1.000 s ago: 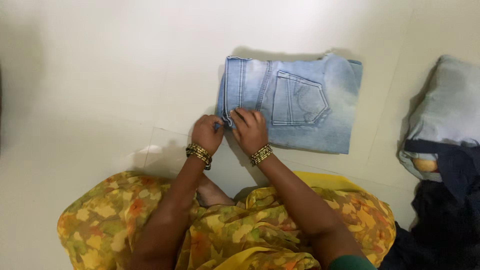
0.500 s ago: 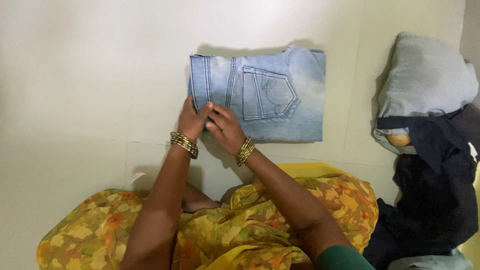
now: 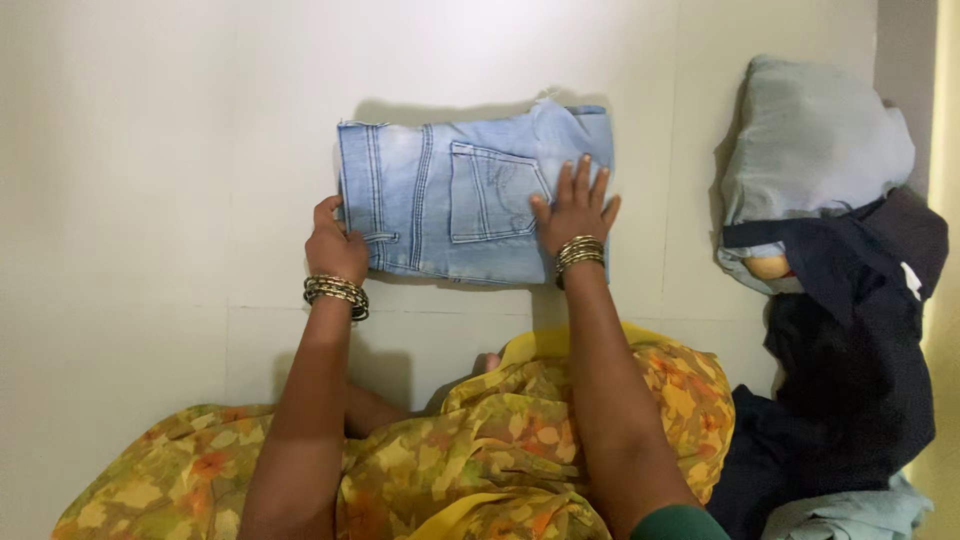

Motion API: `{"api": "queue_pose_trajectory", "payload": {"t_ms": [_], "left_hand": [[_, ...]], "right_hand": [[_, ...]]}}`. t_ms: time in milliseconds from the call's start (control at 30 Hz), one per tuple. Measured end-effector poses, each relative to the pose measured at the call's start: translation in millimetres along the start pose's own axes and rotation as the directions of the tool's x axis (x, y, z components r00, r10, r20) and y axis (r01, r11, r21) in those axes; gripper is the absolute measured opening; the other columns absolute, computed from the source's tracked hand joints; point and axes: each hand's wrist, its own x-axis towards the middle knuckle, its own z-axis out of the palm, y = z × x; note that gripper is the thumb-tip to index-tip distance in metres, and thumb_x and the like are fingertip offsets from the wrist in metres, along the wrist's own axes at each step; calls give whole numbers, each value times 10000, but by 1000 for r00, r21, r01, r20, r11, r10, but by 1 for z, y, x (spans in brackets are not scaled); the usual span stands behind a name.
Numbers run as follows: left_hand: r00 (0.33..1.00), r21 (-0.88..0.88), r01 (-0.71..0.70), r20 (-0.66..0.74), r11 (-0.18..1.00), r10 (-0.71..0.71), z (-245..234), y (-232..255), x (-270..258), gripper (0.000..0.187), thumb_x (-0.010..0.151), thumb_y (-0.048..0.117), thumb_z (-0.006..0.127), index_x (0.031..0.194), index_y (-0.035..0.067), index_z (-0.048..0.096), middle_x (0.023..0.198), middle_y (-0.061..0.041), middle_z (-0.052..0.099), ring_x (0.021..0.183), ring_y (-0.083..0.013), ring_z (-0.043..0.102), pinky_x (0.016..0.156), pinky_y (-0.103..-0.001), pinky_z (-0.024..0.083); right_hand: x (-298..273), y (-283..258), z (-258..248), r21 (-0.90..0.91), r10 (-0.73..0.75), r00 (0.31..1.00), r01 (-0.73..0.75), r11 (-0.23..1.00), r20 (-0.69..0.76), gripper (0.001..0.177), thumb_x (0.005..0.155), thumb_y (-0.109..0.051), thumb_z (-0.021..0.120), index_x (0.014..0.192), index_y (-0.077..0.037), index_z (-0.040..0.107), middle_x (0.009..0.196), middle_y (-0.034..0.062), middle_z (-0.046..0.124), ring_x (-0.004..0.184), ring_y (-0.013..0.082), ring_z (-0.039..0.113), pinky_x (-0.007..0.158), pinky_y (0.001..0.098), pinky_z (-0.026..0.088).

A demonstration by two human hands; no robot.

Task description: The person folds a pair of blue jeans by smoothing the fabric, folding the legs over, and then folding the entire garment into a rectangle while sitting on the floor.

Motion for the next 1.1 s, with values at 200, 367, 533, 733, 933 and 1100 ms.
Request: {"api": "queue_pose_trajectory", "payload": {"t_ms": [200, 367, 533, 733, 933, 1100], "left_hand": [[868, 370, -327, -247, 870, 431, -5, 51, -10, 582, 824, 11, 667, 1379, 108, 523, 1386, -188, 591, 1294, -347, 544, 1051, -506, 492], [791, 349, -611, 245, 710, 560, 44, 113, -6, 610, 968, 354, 617, 1523, 219, 404, 1649, -117, 289, 1526, -332, 203, 1184, -607, 214], [903, 621, -389, 401, 680, 151, 30, 116, 37, 780, 941, 699, 361, 1600, 335, 157, 1692, 4, -5, 1536, -284, -75, 1164, -725, -15], [904, 602, -416, 357, 681, 236, 38, 75, 58, 859, 912, 725, 393, 1622, 328, 120, 1693, 18, -91, 1516, -358, -163, 1161, -715, 17], [899, 586, -431, 343, 686, 272, 42, 66, 59, 849, 930, 712, 402, 1629, 309, 140, 1706, 7, -77, 1523, -365, -157, 1178, -703, 24], [903, 603, -412, 368, 683, 220, 41, 70, 59, 858, 917, 712, 406, 1626, 319, 127, 1702, 2, -89, 1519, -359, -162, 1178, -700, 22]], "right_hand": [[27, 26, 31, 64, -97, 967, 115, 991, -235, 596, 1069, -489, 391, 1568, -165, 405, 1728, 88, 257, 1620, 351, 181, 1273, 533, 222], [34, -41, 49, 35, -513, 808, 544, 838, -291, 622, 1050, -395, 434, 1610, -135, 364, 1720, 87, 277, 1599, 308, 181, 1281, 537, 141], [70, -28, 18, -126, -349, 932, 337, 933, -94, 696, 978, -511, 425, 1563, -159, 289, 1656, 51, 216, 1509, 276, 105, 1186, 579, 65], [112, 58, -30, 68, -153, 910, 193, 979, -385, 332, 993, -231, 625, 1314, -158, 660, 1424, 84, 598, 1282, 320, 545, 1030, 495, 450], [121, 61, -69, 301, -459, 834, 542, 785, -305, 160, 954, -99, 742, 1104, -136, 784, 1122, 92, 763, 959, 268, 724, 870, 358, 577], [145, 35, -80, -14, -541, 840, 541, 841, -24, 387, 740, -134, 828, 1115, -219, 792, 1113, 83, 755, 988, 356, 654, 873, 481, 528]]}}
